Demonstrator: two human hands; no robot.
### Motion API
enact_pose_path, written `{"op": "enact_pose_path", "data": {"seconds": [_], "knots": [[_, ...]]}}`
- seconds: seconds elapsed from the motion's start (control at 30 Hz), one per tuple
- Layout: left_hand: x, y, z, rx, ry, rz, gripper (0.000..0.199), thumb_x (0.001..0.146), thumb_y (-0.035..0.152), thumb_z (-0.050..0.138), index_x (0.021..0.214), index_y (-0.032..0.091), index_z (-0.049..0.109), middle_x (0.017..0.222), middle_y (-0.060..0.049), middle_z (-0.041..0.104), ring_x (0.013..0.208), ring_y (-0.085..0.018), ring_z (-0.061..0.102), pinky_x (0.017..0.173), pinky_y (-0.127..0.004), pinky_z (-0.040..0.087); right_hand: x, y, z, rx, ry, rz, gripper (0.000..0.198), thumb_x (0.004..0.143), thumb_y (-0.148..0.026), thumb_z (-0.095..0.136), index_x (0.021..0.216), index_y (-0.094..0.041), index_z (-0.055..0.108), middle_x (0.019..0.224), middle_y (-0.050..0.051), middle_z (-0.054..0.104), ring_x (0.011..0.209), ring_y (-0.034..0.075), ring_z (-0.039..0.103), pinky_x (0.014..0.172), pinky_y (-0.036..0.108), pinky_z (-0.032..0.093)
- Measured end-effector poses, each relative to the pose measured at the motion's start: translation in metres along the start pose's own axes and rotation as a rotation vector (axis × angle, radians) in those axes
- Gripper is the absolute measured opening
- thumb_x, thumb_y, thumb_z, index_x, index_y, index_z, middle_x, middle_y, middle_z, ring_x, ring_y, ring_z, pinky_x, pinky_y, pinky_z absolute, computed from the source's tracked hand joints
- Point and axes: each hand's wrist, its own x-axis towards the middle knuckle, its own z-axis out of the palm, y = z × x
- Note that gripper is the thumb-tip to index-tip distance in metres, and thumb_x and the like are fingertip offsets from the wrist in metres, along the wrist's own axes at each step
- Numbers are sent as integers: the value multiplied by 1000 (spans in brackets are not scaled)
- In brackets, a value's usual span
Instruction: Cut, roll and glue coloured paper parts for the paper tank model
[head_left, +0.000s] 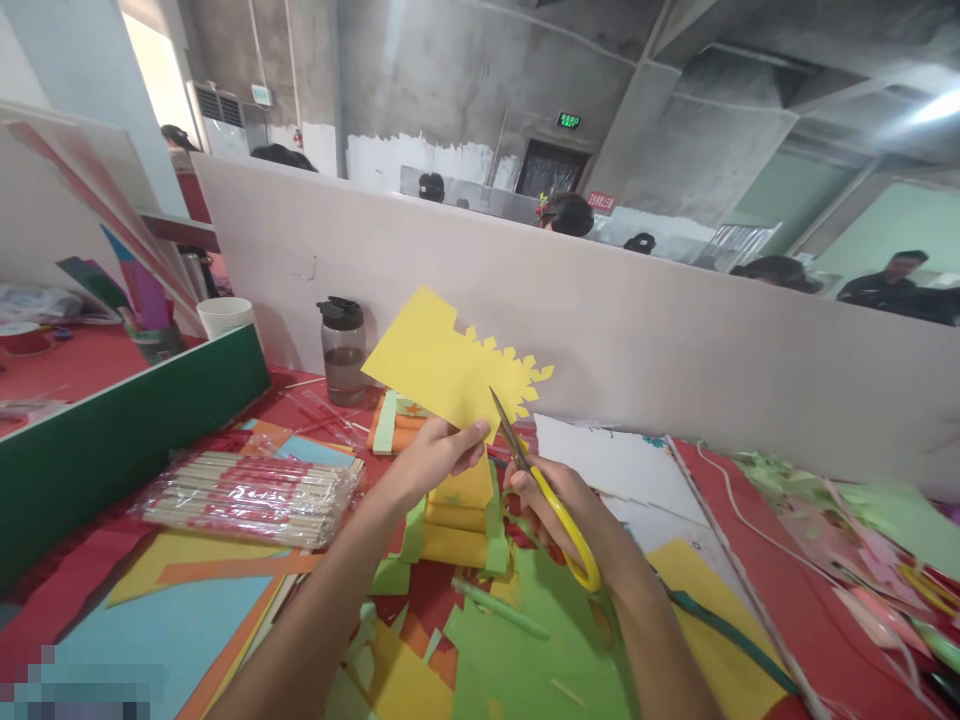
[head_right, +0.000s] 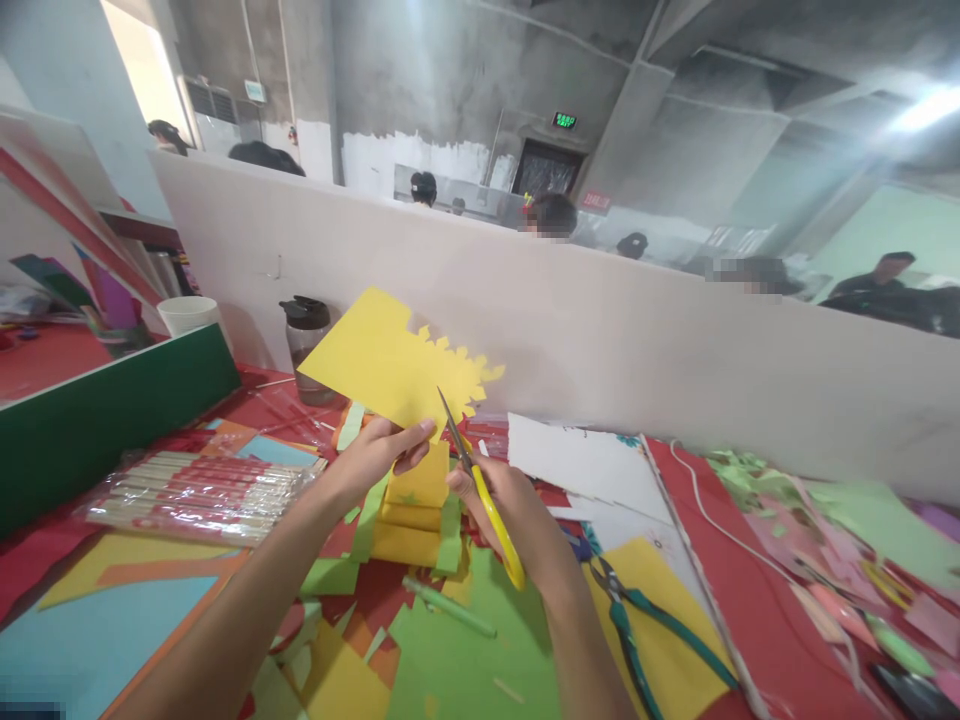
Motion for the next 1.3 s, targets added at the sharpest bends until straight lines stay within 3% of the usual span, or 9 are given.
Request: {"op": "enact_pose_path", "data": {"seconds": [0.3, 0.47, 0.7, 0.93, 1.1, 1.3], "knots": [[13, -27, 2, 73, 94, 39, 56, 87, 61, 51, 53, 20, 33, 51, 6, 27, 48, -8, 21, 50, -28, 16, 5, 20, 7, 115, 40, 1, 52, 90, -68, 49, 100, -18, 56, 61, -4, 48, 45, 10, 41, 41, 21, 31], [19, -36, 4, 30, 209, 70, 50, 88, 58, 52, 60, 21, 35, 54, 6, 26, 48, -8, 23, 48, -26, 17, 2, 10, -1, 237, -58, -4, 56, 89, -64, 56, 121, -19, 49, 66, -5, 45, 52, 11, 41, 48, 22, 34], [20, -33, 7, -91, 230, 152, 44, 90, 51, 51, 64, 21, 32, 55, 8, 22, 48, -7, 19, 46, -25, 15, 2, 4, -3, 323, -63, -21, 62, 87, -63, 60, 128, -20, 45, 70, -5, 43, 57, 11, 38, 52, 23, 35], [23, -32, 13, -275, 305, 268, 39, 88, 53, 58, 74, 21, 41, 57, 9, 27, 44, -6, 24, 43, -21, 20, 6, 6, 8, 306, -2, -99, 58, 88, -67, 54, 120, -18, 54, 77, -1, 47, 62, 12, 40, 55, 24, 37], [22, -30, 15, -266, 332, 276, 39, 88, 54, 58, 75, 19, 45, 55, 9, 31, 43, -5, 28, 42, -19, 21, 11, 13, 17, 320, -24, -101, 66, 85, -77, 47, 118, -20, 52, 68, -5, 40, 54, 11, 30, 48, 24, 30], [21, -31, 18, -218, 362, 297, 34, 92, 48, 54, 76, 19, 47, 59, 7, 37, 45, -5, 37, 44, -19, 28, 14, 18, 24, 286, 50, -116, 69, 82, -79, 48, 115, -18, 53, 65, -5, 42, 52, 12, 36, 48, 24, 34]]}}
